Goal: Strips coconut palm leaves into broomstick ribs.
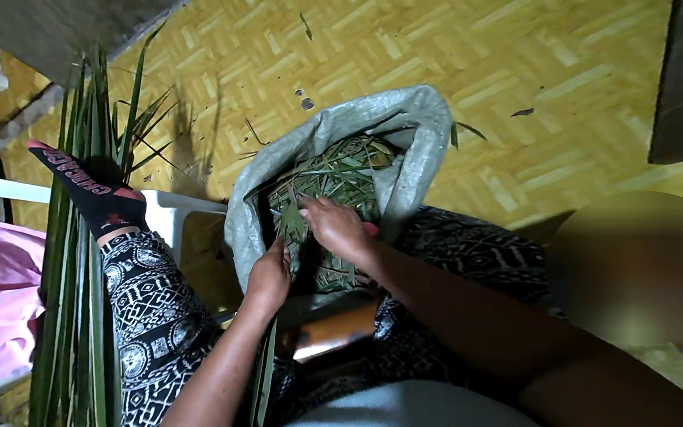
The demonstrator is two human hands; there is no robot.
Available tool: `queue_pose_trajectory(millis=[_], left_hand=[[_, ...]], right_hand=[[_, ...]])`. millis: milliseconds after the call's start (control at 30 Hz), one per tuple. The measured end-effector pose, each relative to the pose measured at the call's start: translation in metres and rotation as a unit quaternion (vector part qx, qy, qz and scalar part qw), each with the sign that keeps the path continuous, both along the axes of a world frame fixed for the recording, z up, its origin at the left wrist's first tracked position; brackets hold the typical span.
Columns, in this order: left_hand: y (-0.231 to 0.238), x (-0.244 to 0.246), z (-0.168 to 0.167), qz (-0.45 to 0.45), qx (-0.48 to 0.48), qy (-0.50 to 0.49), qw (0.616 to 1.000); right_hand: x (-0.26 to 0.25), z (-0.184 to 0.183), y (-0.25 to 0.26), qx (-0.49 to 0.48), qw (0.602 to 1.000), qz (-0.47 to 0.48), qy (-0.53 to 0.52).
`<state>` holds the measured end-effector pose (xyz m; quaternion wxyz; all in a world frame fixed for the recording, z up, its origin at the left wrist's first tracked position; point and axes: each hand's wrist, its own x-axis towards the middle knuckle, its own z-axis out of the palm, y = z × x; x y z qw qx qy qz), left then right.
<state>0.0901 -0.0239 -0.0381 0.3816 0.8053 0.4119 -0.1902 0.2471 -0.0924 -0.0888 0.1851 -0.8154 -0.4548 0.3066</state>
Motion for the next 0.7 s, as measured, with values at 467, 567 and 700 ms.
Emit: queue_pose_trajectory(millis=[467,567,700], left_hand=[[-0.003,0.001,-0.002,-0.016,0.014,0.023,1.0],[-0.004,0.0,0.003,-0.012,0.0,0.013,1.0],[0.002,-0.005,-0.001,0.028,-0.03,-0.029,0.999]], right_hand=[[-0.011,0.006,-0.01,0.02,0.993,0.108,0.048],[0.0,0.006,-0.003,-0.019,0.999,0.038,0.018],[0.01,0.006,0.003,-0.013,0.983,-0.061,0.172]])
